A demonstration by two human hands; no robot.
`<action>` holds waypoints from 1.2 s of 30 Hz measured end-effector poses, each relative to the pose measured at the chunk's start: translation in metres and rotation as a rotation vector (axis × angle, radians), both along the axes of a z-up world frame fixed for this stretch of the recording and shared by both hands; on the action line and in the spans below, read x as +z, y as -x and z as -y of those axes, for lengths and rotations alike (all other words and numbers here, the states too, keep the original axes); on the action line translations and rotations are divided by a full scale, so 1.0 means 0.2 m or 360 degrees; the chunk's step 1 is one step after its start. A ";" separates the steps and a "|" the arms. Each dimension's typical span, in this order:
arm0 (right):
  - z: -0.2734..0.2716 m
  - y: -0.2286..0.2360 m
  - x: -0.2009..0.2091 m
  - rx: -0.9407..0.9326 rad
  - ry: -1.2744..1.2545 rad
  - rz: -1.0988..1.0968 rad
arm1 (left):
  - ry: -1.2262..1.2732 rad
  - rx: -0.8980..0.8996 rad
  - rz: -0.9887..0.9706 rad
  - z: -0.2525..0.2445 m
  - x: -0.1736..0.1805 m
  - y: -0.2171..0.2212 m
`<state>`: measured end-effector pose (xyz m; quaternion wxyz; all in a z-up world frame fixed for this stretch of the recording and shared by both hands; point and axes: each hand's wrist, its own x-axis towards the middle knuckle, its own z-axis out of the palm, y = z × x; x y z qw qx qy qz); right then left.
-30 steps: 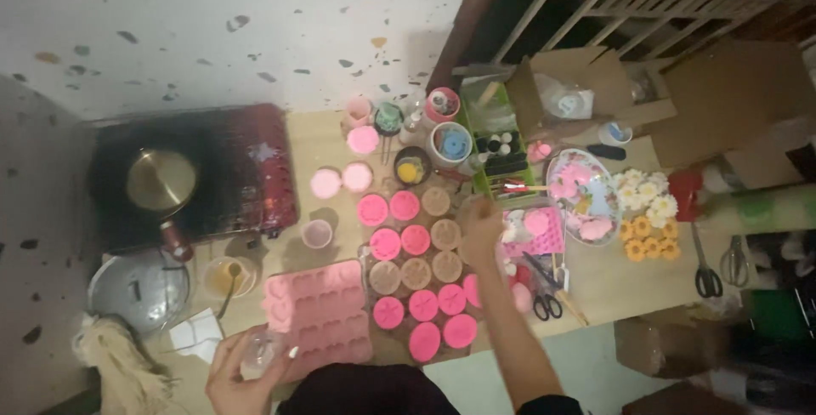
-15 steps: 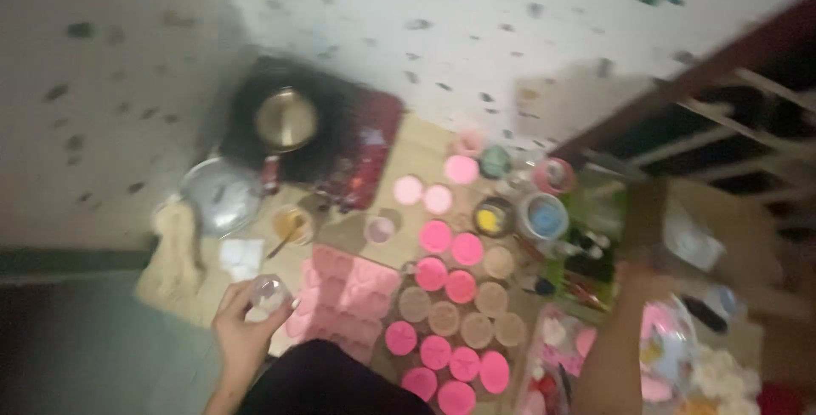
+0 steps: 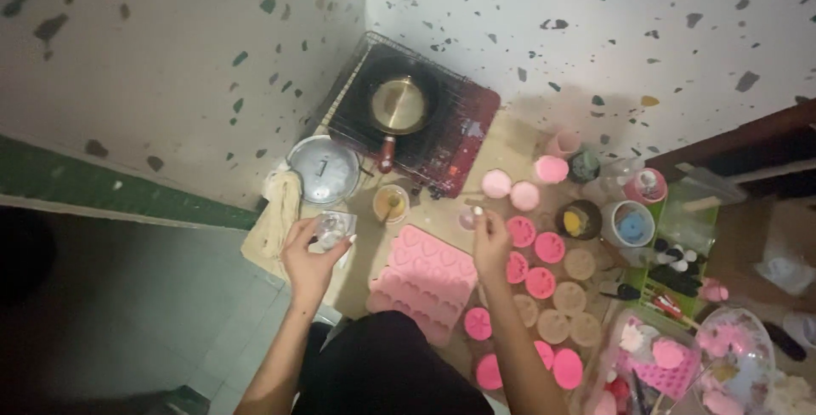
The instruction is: The recorder prepares candle wicks and mixes fragrance oils into a wax container at a workstation.
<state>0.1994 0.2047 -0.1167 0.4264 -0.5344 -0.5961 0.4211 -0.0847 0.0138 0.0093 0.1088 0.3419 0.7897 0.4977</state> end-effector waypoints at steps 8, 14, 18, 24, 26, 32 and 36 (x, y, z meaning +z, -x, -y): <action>0.10 0.30 0.10 0.0058 -0.0153 0.0377 | -0.0063 -0.0165 0.0016 -0.03 -0.03 0.20; 0.15 0.32 0.21 -0.0010 -0.0230 0.0326 | -0.0019 -0.0406 -0.0083 -0.09 -0.01 0.29; 0.28 0.32 0.61 -0.0225 0.0054 0.0003 | -0.0046 -0.0529 -0.0276 -0.13 0.04 0.35; 0.50 0.37 1.13 -0.0186 -0.0035 -0.0355 | -0.0071 -0.0727 -0.0364 -0.20 0.08 0.37; 0.53 0.39 1.16 -0.0110 -0.0136 -0.0305 | -0.0071 -0.0775 -0.0380 -0.22 0.10 0.36; 0.55 0.47 1.15 -0.0048 -0.0137 -0.0094 | -0.0201 -0.0841 -0.0459 -0.25 0.14 0.34; 0.57 0.55 1.17 0.0055 -0.0377 0.0414 | -0.0201 -0.0955 -0.0597 -0.23 0.20 0.34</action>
